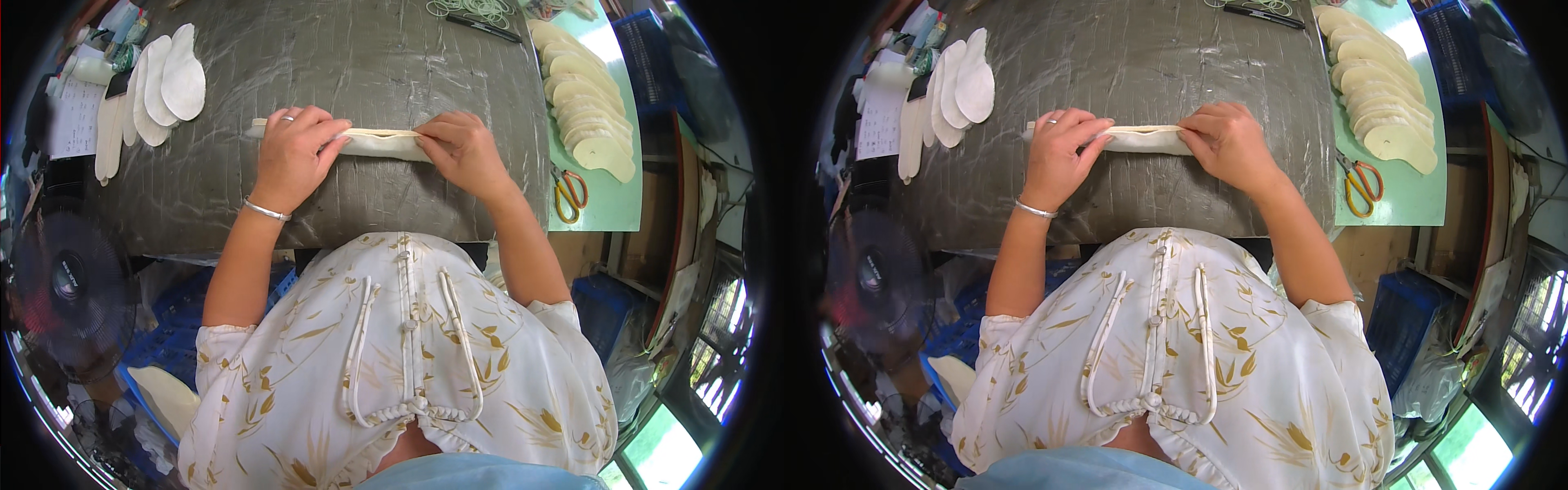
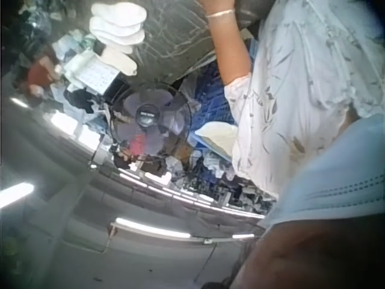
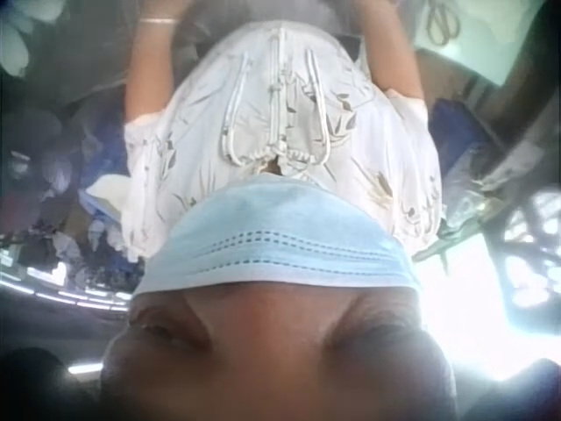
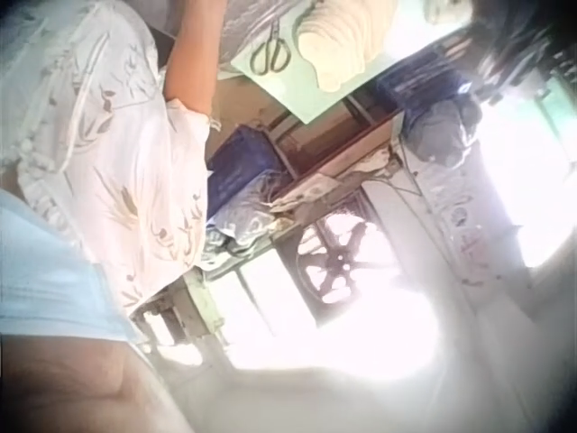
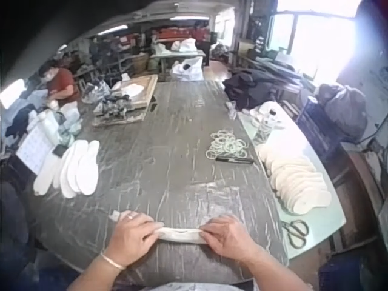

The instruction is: Trimming excess lining material from shoe insoles using scissors.

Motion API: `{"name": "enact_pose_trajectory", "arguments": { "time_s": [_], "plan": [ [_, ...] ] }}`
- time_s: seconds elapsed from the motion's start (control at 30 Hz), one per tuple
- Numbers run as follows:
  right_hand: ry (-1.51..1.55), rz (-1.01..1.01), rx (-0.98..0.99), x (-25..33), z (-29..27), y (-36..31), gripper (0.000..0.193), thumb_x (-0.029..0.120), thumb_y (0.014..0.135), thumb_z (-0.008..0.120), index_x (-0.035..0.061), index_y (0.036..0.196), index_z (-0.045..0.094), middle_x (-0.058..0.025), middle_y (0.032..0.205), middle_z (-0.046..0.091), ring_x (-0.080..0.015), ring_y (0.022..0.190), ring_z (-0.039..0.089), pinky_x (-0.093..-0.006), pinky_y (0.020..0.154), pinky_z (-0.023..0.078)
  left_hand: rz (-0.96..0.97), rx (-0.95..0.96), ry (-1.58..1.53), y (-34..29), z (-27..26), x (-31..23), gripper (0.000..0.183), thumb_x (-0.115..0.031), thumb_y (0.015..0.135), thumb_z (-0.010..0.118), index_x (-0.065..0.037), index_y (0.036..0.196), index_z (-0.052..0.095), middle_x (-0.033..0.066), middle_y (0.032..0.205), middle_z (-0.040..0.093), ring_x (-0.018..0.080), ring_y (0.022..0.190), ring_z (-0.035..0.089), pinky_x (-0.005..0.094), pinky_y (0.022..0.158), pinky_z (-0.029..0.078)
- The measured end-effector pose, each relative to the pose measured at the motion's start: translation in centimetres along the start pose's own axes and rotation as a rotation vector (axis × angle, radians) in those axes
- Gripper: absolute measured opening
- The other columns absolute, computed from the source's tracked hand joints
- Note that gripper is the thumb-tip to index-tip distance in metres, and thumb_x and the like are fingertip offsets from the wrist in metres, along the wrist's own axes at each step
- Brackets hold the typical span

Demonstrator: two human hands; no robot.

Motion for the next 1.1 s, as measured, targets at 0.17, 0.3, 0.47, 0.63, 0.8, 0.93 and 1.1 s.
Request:
{"name": "enact_pose_trajectory", "arguments": {
  "time_s": [0.17,0.3,0.47,0.63,0.8,0.93,1.1],
  "plan": [
    [-0.087,0.001,-0.034,2.3,0.5,1.4,0.02,0.022,0.08,0.068,0.0057,0.092,0.069,-0.0066,0.087,0.067,-0.0258,0.08,0.061,-0.0382,0.08,0.045,0.011,-0.013,-0.009,0.1,0.1,0.1,0.014,-0.015,0.078,0.07,-0.012,0.091,0.07,0.0002,0.083,0.06,0.0191,0.076,0.057,0.0355,0.082,0.039],
    [-0.066,-0.068,-0.026,1.9,2.6,2.4,0.012,0.019,0.08,0.066,0.009,0.086,0.069,-0.0051,0.08,0.065,-0.0248,0.074,0.059,-0.0368,0.08,0.044,0.033,-0.034,-0.015,0.6,0.4,0.0,0.013,-0.015,0.078,0.07,-0.012,0.091,0.07,0.0,0.082,0.06,0.0187,0.076,0.056,0.0353,0.082,0.039],
    [-0.004,-0.074,0.032,1.7,3.0,3.2,0.011,0.017,0.082,0.064,0.0082,0.086,0.069,-0.0054,0.08,0.065,-0.025,0.075,0.059,-0.0371,0.079,0.044,0.014,-0.046,0.0,-0.1,0.1,0.5,0.013,-0.014,0.077,0.07,-0.014,0.09,0.07,-0.0014,0.081,0.06,0.0172,0.076,0.056,0.0349,0.083,0.039],
    [-0.029,-0.049,0.092,3.8,3.1,3.9,0.011,0.013,0.082,0.064,0.0061,0.089,0.068,-0.0066,0.08,0.064,-0.0266,0.077,0.059,-0.0368,0.078,0.044,0.033,-0.057,0.004,-0.5,0.1,0.5,0.013,-0.018,0.076,0.069,-0.014,0.089,0.068,-0.001,0.086,0.061,0.0202,0.086,0.057,0.036,0.085,0.039],
    [-0.057,-0.12,0.026,4.4,2.6,3.7,0.01,0.007,0.077,0.067,0.0043,0.087,0.068,-0.0074,0.082,0.065,-0.0262,0.076,0.059,-0.0358,0.076,0.043,-0.066,-0.152,-0.016,-1.6,-1.9,2.4,0.049,-0.04,0.076,0.071,-0.009,0.113,0.062,0.0058,0.107,0.059,0.0239,0.104,0.054,0.0383,0.095,0.037],
    [-0.05,-0.008,0.109,4.9,2.6,3.7,0.019,0.011,0.077,0.068,0.0033,0.094,0.066,-0.009,0.084,0.065,-0.0264,0.078,0.059,-0.0367,0.076,0.044,-0.338,0.084,-0.49,-4.5,-1.8,7.1,0.024,-0.019,0.081,0.069,-0.009,0.102,0.068,0.0065,0.102,0.066,0.0214,0.091,0.064,0.0328,0.083,0.048],
    [-0.098,-0.013,0.151,4.9,3.4,3.9,0.023,0.012,0.08,0.067,0.002,0.101,0.066,-0.013,0.08,0.062,-0.0293,0.076,0.06,-0.0375,0.073,0.047,-0.301,0.084,-0.61,-4.5,-0.3,6.4,0.032,-0.012,0.079,0.071,-0.008,0.11,0.065,0.0069,0.102,0.067,0.0188,0.091,0.064,0.029,0.08,0.05]
  ]
}}
Point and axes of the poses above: each hand's wrist, its own y-axis towards the middle knuckle, its own z-axis out of the palm, x = y × z, the point moved 3 cm from there along y, towards the middle knuckle
